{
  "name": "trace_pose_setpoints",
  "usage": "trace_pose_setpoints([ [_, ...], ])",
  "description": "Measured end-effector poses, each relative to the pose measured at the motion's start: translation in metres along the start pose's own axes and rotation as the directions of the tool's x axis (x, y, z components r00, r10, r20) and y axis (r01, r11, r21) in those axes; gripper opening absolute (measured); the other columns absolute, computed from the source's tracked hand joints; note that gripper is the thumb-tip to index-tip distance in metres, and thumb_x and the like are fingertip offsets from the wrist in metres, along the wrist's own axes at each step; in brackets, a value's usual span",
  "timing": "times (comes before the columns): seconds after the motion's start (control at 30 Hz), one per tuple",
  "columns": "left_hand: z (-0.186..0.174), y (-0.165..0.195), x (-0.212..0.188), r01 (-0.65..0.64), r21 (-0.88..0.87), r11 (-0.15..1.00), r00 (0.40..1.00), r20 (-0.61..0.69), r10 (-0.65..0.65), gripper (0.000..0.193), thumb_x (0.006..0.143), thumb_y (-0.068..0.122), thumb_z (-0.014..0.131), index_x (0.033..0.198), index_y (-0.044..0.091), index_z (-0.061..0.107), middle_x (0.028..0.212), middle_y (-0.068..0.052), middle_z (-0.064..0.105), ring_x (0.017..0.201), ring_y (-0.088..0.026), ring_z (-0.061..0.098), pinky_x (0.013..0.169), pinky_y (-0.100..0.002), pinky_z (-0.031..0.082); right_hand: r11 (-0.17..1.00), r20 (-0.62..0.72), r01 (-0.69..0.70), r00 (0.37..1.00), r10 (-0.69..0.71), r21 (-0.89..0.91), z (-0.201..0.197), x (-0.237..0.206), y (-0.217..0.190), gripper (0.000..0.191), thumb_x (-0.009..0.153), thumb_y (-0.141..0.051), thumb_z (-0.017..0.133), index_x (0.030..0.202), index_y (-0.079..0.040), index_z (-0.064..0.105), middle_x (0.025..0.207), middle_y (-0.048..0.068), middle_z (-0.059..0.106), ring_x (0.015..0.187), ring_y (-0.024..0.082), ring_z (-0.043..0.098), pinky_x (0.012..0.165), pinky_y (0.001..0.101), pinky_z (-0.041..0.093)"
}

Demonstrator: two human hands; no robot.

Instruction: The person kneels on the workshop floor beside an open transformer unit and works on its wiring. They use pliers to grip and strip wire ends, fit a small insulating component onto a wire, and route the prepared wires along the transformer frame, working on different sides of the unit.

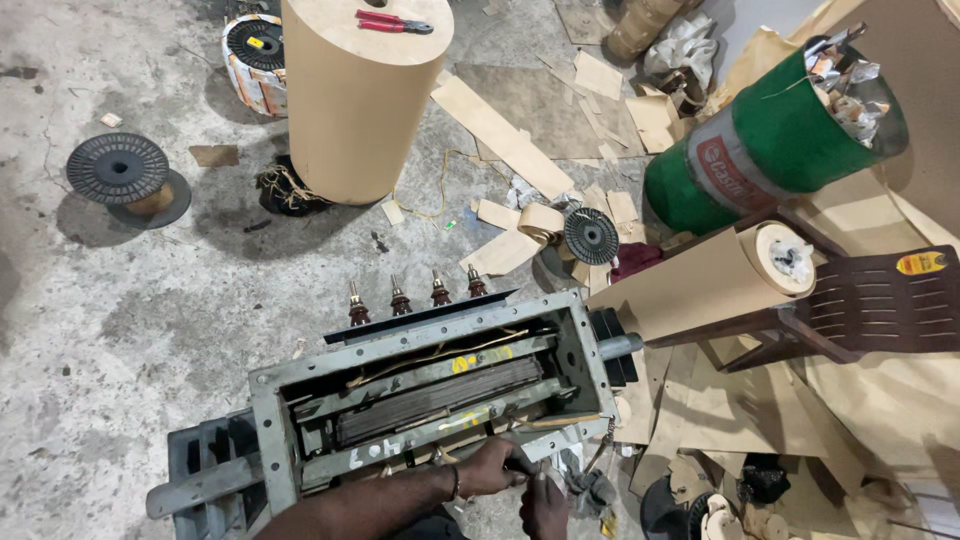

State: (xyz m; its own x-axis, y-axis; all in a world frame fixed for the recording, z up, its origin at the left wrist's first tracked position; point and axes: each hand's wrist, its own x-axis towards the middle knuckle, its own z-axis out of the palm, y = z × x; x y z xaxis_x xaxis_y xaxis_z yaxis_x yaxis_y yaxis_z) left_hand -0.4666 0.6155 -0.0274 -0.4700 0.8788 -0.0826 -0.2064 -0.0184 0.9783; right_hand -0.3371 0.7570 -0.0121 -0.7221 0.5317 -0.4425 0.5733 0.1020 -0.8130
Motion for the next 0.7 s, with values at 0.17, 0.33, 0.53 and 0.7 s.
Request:
trace_pose_setpoints([
  [0.17,-0.002,0.005,-0.005,0.167,-0.105,0.98,0.985,0.068,-0.16,0.018,0.091,0.0,0.072,0.109,0.001,0.075,0.099,-0.006,0.076,0.091,-0.01,0.069,0.078,-0.03,0.055,0.476,0.577,-0.744,0.666,0.473,0.468,-0.011,0.004,-0.001,0.033,0.103,-0.047,0.044,0.081,-0.023,0.049,0.055,-0.004,0.035,0.04,0.014,0.033,0.036,0.0296,0.018],
  [0.33,0.001,0.007,-0.001,0.033,0.011,0.999,0.999,-0.039,-0.033,0.013,0.091,-0.003,0.071,0.104,0.0,0.073,0.095,-0.009,0.075,0.089,-0.014,0.071,0.079,-0.032,0.057,0.978,-0.103,0.172,0.977,-0.185,-0.122,0.002,-0.006,0.004,0.038,0.106,-0.044,0.044,0.098,-0.012,0.063,0.061,0.004,0.056,0.047,0.017,0.053,0.044,0.0349,0.04],
  [0.53,0.002,0.0,-0.002,-0.06,0.121,0.991,0.994,-0.081,0.07,0.011,0.086,-0.006,0.073,0.096,-0.002,0.074,0.093,-0.013,0.075,0.09,-0.016,0.073,0.079,-0.033,0.057,0.939,-0.126,-0.013,0.991,-0.033,-0.344,0.007,-0.004,0.005,0.042,0.105,-0.045,0.044,0.102,-0.012,0.071,0.068,0.01,0.068,0.056,0.025,0.067,0.053,0.0373,0.05],
  [0.7,-0.007,0.0,0.006,0.072,0.05,0.996,0.997,-0.008,-0.072,0.011,0.091,0.002,0.072,0.102,0.001,0.076,0.091,-0.011,0.076,0.082,-0.015,0.071,0.071,-0.032,0.056,0.771,0.313,-0.496,0.864,0.393,0.4,0.0,0.004,0.002,0.035,0.106,-0.044,0.046,0.091,-0.017,0.061,0.061,-0.001,0.049,0.047,0.014,0.046,0.043,0.0301,0.03],
])
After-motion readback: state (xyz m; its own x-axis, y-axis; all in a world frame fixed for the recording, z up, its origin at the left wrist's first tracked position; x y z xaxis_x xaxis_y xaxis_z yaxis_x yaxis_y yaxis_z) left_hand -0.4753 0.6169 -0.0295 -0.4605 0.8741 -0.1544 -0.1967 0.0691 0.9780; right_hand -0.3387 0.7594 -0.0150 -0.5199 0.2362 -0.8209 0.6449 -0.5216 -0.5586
